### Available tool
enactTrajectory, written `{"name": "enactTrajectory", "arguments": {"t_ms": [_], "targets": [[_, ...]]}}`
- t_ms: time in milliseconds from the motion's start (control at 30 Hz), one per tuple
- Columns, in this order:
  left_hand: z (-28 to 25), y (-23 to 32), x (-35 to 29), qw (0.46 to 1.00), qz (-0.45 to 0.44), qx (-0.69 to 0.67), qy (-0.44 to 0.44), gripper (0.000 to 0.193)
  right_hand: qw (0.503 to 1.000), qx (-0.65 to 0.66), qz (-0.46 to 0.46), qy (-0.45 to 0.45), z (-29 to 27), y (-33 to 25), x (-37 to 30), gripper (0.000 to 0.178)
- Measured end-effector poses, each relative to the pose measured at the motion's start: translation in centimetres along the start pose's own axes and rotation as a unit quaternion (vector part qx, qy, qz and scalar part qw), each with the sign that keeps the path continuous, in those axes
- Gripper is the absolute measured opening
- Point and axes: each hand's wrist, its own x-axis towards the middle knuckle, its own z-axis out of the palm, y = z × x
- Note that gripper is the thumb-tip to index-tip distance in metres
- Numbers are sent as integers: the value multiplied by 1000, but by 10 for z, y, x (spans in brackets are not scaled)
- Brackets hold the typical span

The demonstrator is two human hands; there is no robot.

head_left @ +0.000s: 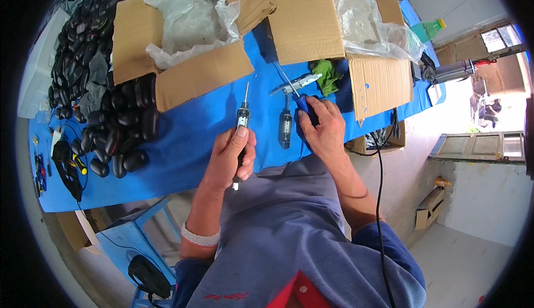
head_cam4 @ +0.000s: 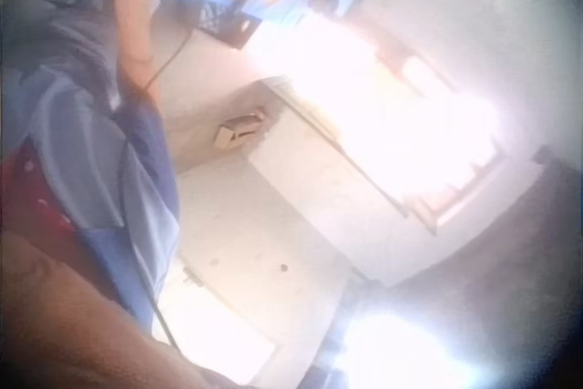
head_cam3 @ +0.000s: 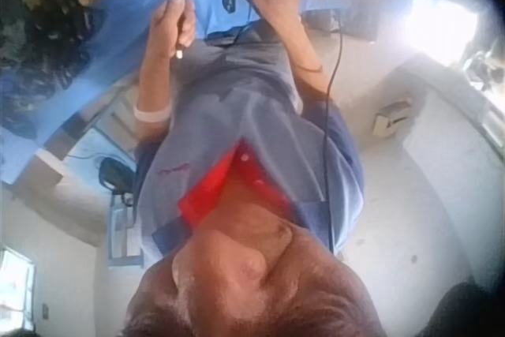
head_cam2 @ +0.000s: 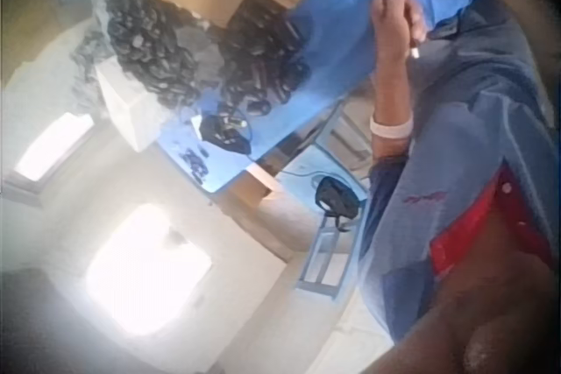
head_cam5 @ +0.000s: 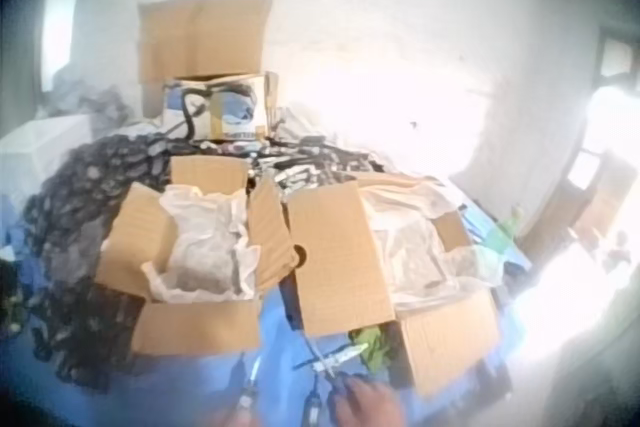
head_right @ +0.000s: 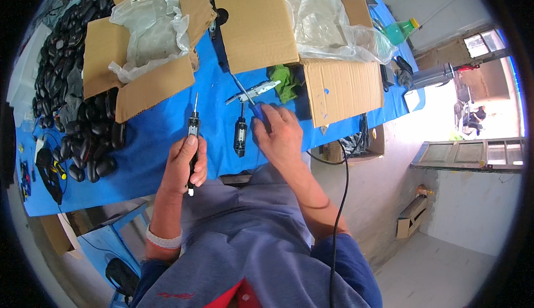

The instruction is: The person uses a screwdriver and small pliers to assemble electronic components at a table, then places the items into a cardboard box.

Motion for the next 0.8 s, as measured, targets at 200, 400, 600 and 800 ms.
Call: {"name": "enactTrajectory", "arguments": {"t_ms": [200, 400, 600, 800], "targets": [[3, 1, 0, 1000, 4, -7, 2, 35, 998, -16, -38, 50, 0, -1, 3, 29], [2, 0, -2, 1000, 0, 14, 1, 35, 980, 194, 35, 8, -10, -30, 10, 12], [6, -1, 1, 996, 6, 91, -6, 35, 870, 435, 147, -178, 15, -62, 32, 23], [4, -1, -1, 998, -1, 68, -7, 36, 837, 437, 181, -275, 18, -63, 42, 26]]}}
